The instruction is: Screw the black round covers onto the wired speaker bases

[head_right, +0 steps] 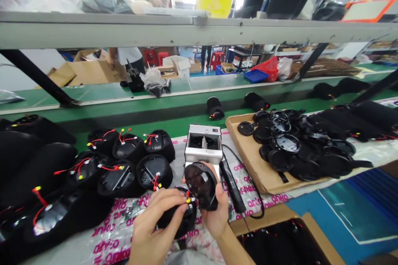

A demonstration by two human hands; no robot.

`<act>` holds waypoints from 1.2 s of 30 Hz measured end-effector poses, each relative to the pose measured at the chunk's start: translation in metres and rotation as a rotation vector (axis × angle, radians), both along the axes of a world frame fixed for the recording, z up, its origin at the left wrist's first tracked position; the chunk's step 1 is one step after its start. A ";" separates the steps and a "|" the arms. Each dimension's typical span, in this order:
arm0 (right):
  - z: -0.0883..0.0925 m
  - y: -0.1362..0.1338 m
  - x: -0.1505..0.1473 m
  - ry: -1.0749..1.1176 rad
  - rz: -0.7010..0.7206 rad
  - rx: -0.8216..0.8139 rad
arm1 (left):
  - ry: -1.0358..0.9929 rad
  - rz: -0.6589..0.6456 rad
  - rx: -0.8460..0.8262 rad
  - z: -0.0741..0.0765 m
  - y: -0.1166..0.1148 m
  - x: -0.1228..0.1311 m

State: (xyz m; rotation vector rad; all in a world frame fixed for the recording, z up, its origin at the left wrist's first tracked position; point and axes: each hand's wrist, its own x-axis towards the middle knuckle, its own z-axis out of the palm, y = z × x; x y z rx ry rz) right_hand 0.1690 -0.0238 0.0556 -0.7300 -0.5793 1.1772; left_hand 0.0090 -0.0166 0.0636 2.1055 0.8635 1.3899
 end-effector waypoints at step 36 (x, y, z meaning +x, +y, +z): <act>0.026 -0.042 0.043 -0.268 0.216 -0.240 | -0.017 -0.033 0.022 0.014 -0.001 0.005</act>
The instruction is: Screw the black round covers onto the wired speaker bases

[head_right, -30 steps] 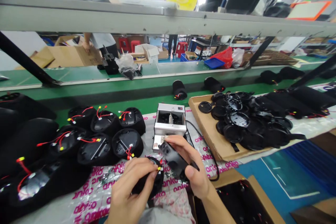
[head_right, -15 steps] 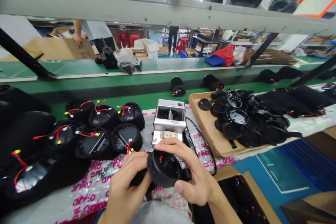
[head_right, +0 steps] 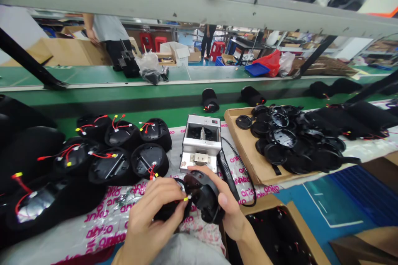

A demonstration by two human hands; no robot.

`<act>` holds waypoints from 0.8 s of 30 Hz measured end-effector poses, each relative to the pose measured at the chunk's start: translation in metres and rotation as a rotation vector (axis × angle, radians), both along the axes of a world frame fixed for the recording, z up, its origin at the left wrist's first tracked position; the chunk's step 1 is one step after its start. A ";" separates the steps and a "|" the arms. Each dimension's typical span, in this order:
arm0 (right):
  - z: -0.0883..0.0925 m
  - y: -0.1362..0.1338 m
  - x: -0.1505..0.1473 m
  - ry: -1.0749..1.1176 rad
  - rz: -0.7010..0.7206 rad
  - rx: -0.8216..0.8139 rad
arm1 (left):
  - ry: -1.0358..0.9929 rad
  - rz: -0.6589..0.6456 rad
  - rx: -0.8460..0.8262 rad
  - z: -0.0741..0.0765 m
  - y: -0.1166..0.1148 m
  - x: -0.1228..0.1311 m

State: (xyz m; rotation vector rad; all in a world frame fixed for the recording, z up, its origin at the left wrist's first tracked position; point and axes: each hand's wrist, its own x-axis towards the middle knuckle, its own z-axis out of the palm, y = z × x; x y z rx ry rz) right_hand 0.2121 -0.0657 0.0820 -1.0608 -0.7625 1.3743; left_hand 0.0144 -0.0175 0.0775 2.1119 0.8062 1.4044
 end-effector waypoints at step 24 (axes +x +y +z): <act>-0.009 -0.011 -0.002 -0.316 0.011 0.222 | 0.025 0.057 0.031 0.001 -0.009 -0.010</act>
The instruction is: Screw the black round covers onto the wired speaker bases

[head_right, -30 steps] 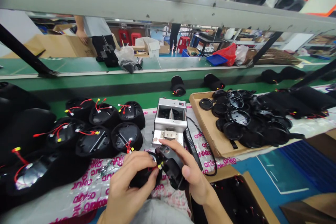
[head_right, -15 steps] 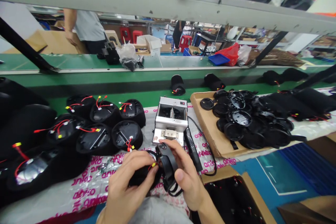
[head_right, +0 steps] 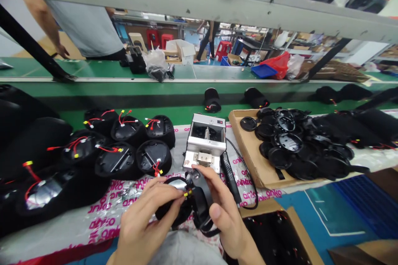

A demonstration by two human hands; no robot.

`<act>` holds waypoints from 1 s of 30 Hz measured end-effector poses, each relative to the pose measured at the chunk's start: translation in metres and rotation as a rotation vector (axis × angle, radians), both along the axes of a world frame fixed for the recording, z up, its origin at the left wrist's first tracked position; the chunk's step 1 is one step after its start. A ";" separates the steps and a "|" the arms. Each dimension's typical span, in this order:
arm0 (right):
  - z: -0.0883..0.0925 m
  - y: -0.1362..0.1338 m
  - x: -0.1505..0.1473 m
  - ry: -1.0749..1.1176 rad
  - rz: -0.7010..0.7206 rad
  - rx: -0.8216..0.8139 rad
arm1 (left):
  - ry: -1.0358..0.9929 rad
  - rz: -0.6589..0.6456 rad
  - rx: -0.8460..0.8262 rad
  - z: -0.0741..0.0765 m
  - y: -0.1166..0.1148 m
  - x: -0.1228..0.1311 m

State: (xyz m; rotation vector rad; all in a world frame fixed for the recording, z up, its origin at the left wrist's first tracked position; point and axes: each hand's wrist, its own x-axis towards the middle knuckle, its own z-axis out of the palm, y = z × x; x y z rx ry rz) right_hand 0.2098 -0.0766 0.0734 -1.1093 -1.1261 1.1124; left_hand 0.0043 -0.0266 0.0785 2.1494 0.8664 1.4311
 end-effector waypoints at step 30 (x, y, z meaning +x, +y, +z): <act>0.007 0.008 0.001 -0.161 -0.005 0.109 | -0.090 -0.153 -0.157 -0.007 0.008 -0.005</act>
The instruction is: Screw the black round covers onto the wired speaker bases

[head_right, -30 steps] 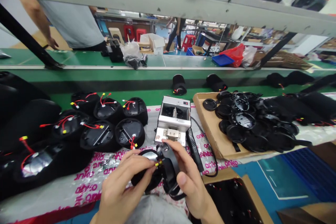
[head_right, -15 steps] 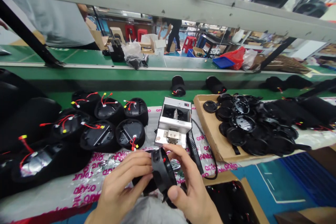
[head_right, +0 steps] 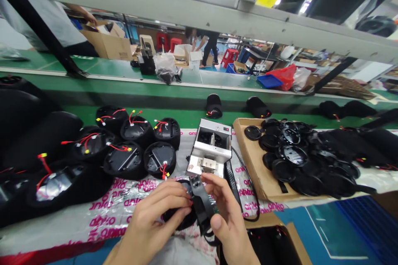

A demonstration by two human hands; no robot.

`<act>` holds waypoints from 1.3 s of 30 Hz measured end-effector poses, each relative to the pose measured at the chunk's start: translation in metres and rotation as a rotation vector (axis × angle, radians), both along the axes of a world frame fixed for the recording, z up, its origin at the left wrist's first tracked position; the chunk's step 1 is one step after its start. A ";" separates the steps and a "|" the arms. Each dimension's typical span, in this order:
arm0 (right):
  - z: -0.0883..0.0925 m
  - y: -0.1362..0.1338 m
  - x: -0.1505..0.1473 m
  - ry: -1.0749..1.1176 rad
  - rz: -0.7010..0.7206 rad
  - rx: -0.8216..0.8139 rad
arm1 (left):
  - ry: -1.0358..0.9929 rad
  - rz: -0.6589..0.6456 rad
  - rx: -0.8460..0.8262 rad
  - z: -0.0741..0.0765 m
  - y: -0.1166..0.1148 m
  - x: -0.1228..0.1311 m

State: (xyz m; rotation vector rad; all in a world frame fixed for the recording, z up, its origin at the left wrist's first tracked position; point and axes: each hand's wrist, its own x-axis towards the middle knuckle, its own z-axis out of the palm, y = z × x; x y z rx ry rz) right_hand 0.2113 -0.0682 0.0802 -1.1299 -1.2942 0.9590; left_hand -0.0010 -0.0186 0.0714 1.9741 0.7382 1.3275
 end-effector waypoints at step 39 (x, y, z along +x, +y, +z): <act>0.012 -0.002 -0.036 -0.516 -0.139 0.009 | -0.275 0.084 -0.675 -0.027 -0.034 0.001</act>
